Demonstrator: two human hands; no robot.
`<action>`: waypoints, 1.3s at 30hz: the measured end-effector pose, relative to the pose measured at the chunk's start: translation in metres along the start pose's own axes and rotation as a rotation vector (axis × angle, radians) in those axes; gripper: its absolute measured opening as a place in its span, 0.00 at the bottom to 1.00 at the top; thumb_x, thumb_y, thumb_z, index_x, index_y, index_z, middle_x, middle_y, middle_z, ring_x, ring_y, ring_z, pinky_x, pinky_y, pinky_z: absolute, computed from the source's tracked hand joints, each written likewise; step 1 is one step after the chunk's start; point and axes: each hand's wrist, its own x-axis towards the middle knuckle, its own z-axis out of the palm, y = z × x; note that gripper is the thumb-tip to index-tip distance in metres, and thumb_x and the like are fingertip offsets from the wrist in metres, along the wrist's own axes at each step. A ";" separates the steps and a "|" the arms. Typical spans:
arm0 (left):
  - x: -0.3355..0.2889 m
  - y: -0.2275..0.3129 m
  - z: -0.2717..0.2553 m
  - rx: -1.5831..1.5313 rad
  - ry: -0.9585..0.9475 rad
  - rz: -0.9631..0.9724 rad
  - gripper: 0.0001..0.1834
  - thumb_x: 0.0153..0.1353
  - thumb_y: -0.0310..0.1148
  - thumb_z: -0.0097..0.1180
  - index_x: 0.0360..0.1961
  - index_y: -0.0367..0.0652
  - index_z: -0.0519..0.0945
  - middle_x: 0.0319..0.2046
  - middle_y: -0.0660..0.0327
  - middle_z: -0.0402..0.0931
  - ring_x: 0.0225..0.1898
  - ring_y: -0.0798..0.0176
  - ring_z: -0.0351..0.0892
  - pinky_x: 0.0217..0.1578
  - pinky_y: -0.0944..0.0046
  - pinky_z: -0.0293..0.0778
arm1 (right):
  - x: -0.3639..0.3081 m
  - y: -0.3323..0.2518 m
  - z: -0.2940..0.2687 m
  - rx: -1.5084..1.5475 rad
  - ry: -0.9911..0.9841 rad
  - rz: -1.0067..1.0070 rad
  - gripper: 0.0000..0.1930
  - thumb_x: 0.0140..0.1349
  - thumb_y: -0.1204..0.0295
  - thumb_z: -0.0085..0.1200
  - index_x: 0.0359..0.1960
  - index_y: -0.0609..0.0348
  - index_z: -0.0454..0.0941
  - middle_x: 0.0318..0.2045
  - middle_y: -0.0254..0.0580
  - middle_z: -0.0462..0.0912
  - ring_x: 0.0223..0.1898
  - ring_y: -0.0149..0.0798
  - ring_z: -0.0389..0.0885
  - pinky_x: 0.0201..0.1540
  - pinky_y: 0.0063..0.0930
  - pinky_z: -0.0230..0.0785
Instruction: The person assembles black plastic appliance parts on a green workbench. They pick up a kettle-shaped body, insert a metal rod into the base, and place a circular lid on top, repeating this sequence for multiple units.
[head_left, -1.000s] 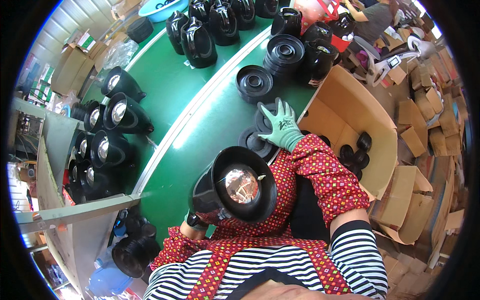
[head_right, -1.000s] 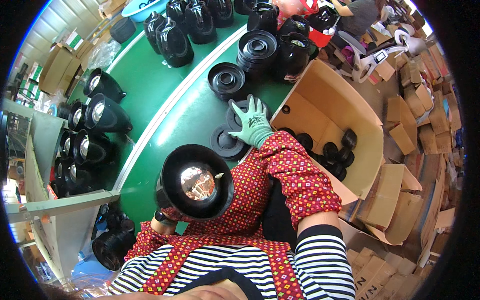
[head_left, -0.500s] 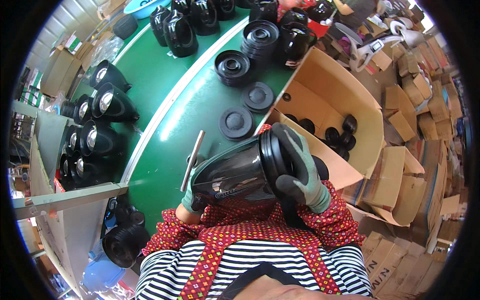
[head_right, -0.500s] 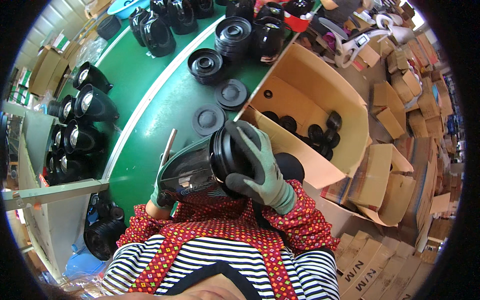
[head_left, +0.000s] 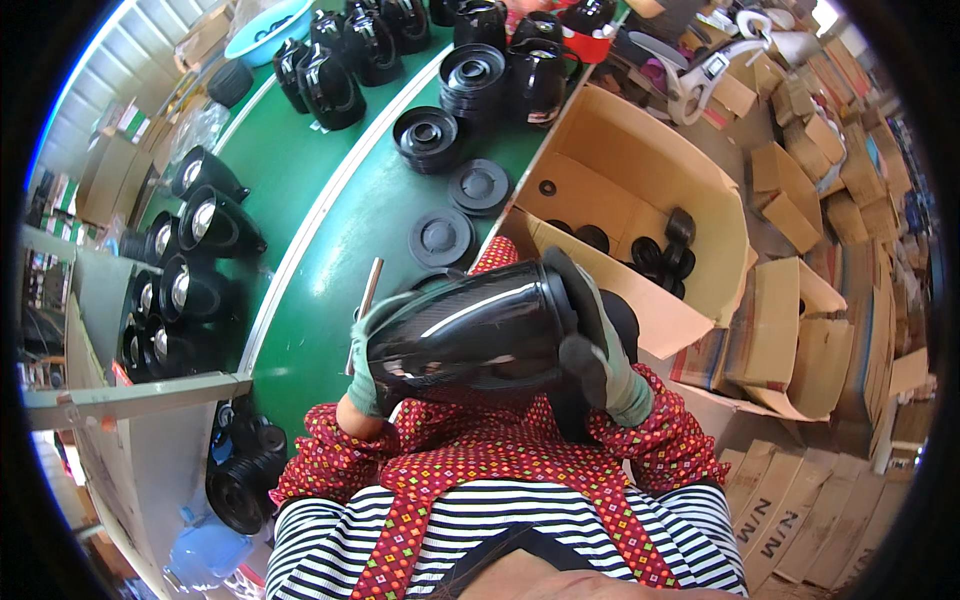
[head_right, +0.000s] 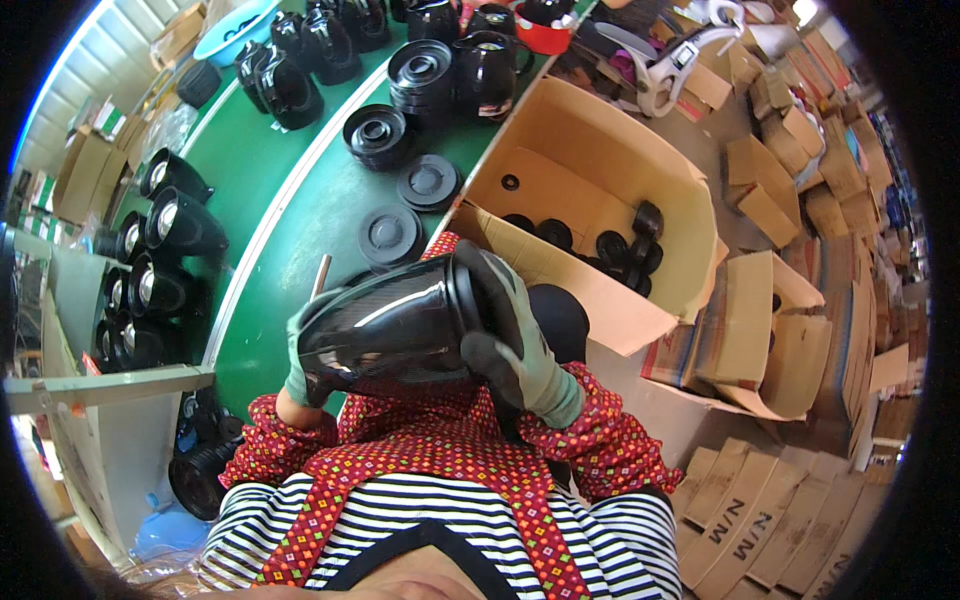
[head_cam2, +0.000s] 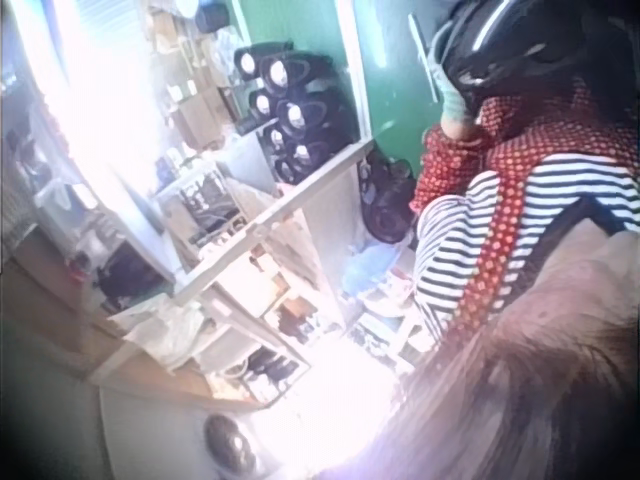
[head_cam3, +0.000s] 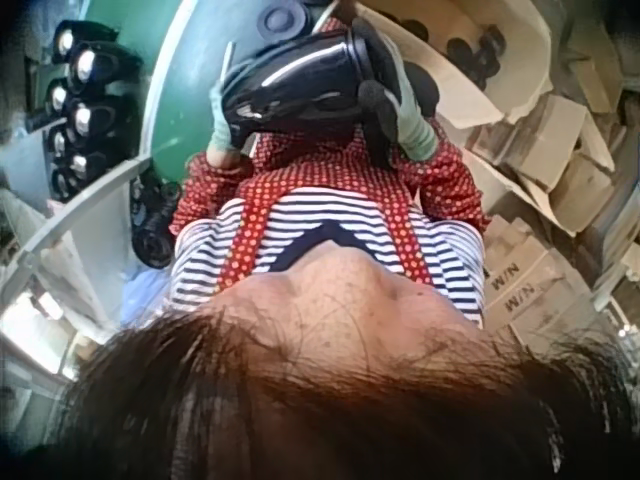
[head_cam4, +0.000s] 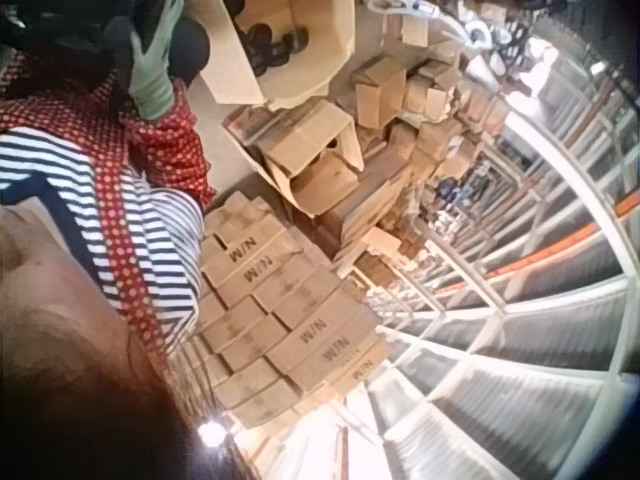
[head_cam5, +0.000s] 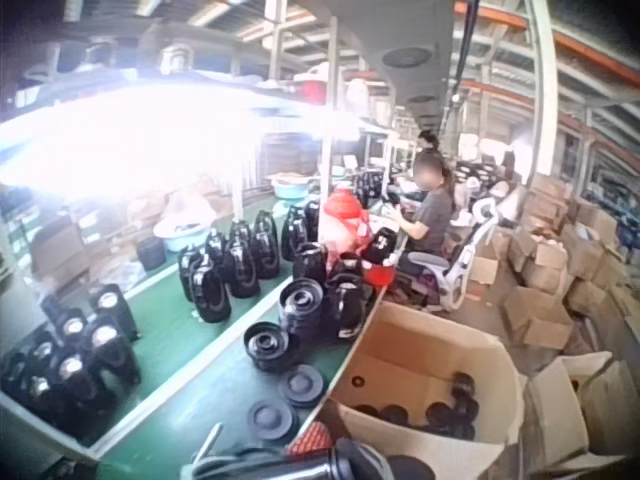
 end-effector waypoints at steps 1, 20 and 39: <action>0.010 0.013 -0.001 -0.063 0.096 -0.017 0.35 0.46 0.38 0.82 0.54 0.31 0.85 0.57 0.44 0.84 0.57 0.49 0.86 0.60 0.54 0.80 | 0.000 0.000 0.002 0.146 0.018 0.049 0.48 0.72 0.41 0.54 0.82 0.62 0.53 0.75 0.56 0.62 0.77 0.51 0.60 0.78 0.43 0.51; 0.000 -0.007 0.028 -0.118 0.355 0.094 0.29 0.53 0.31 0.78 0.55 0.31 0.81 0.68 0.37 0.72 0.61 0.45 0.82 0.57 0.53 0.83 | 0.031 0.011 -0.009 0.040 0.077 0.066 0.29 0.77 0.59 0.55 0.73 0.63 0.68 0.67 0.53 0.74 0.67 0.49 0.75 0.72 0.40 0.65; 0.021 -0.035 0.025 -0.232 -0.819 0.003 0.29 0.74 0.30 0.59 0.75 0.45 0.70 0.74 0.55 0.68 0.71 0.51 0.72 0.71 0.47 0.72 | 0.008 -0.023 -0.012 -0.510 -0.150 -0.494 0.50 0.48 0.52 0.79 0.73 0.55 0.72 0.73 0.69 0.61 0.74 0.71 0.61 0.75 0.61 0.55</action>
